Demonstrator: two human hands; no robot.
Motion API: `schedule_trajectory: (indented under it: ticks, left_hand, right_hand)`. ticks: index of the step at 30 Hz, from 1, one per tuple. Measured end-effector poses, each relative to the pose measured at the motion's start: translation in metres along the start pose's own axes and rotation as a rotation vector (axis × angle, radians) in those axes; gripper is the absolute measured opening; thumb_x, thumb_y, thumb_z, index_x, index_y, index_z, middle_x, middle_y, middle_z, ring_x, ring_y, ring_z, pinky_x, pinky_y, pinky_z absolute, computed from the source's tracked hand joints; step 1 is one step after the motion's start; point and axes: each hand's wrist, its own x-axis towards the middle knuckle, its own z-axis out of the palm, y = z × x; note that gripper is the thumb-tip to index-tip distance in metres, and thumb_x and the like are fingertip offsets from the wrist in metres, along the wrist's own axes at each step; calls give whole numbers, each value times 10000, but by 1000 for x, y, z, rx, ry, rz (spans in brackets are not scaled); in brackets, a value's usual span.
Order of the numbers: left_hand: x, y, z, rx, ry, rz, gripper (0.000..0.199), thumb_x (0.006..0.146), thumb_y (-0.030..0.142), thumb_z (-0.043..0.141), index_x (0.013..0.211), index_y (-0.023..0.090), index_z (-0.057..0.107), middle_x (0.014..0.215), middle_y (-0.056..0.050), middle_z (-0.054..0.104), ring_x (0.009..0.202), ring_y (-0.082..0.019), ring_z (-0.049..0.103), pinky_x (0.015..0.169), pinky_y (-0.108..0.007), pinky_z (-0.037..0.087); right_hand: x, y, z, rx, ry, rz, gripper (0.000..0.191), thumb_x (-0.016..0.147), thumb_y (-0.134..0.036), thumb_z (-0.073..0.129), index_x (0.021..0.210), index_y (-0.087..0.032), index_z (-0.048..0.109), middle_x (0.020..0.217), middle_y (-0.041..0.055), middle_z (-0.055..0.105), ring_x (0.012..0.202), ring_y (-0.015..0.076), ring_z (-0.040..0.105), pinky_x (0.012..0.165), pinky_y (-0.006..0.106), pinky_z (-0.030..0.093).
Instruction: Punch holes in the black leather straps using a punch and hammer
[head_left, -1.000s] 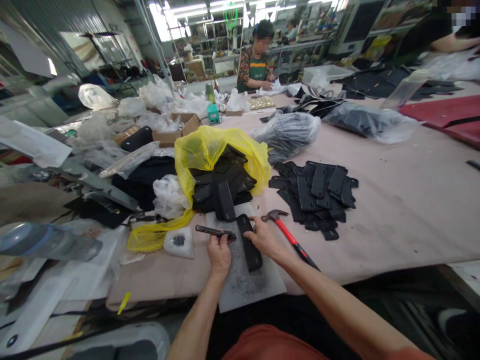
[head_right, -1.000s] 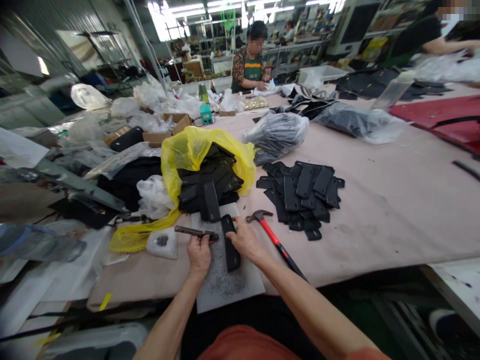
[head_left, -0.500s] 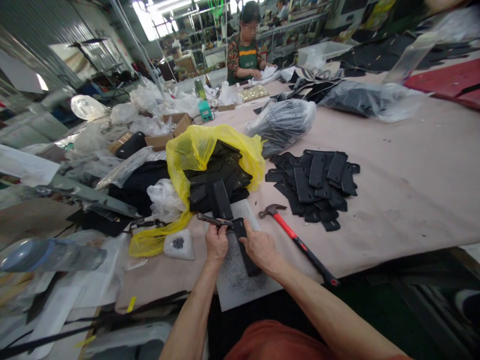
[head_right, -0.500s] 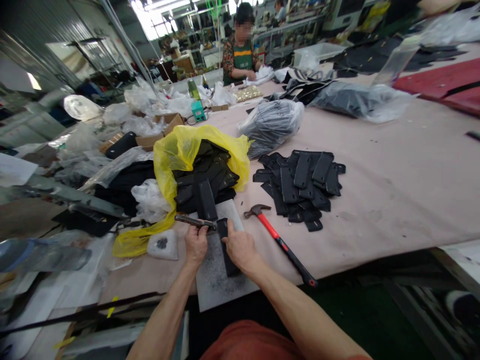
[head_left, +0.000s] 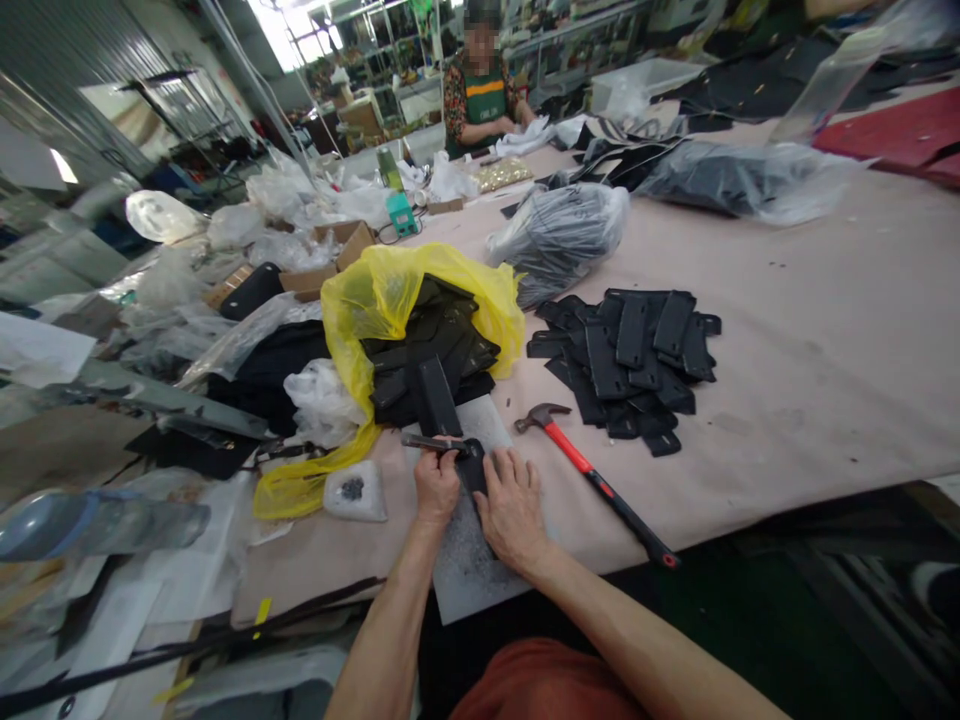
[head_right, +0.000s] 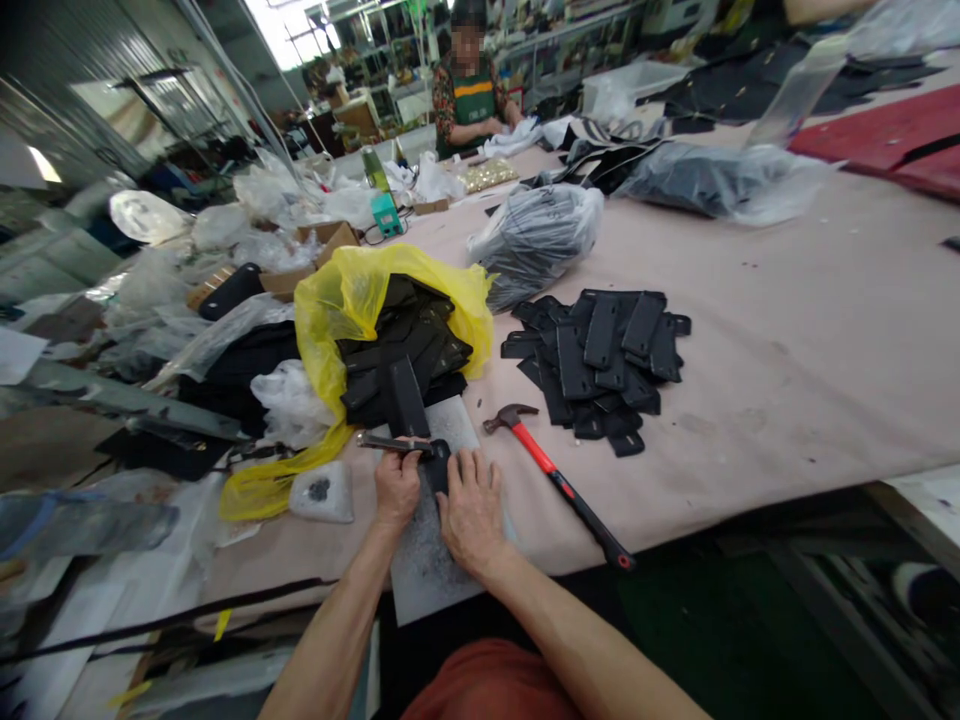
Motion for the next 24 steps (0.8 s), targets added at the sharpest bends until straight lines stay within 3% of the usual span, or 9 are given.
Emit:
schedule_trajectory:
  ticks: [10,24]
  left_hand:
    - [1,2,-1,15,-51,39,205,874,267,489,923,197,675,956,-65,722,962,-203,661,924,-357,513]
    - [2,-2,2,56,-77,66,214,877,256,496,942,197,691,961,-64,728,961,-203,665,941,-374,515]
  right_hand:
    - [-4,-13,11,8,-41,48,628,899,-357,453,1449,-73,347,1540,174,272,1431,352,134,1130,581,78]
    - [-2,-11,10,19,-73,33,652,896,-388,458,1451,-65,346,1544,183,257,1432,364,131,1129,597,64]
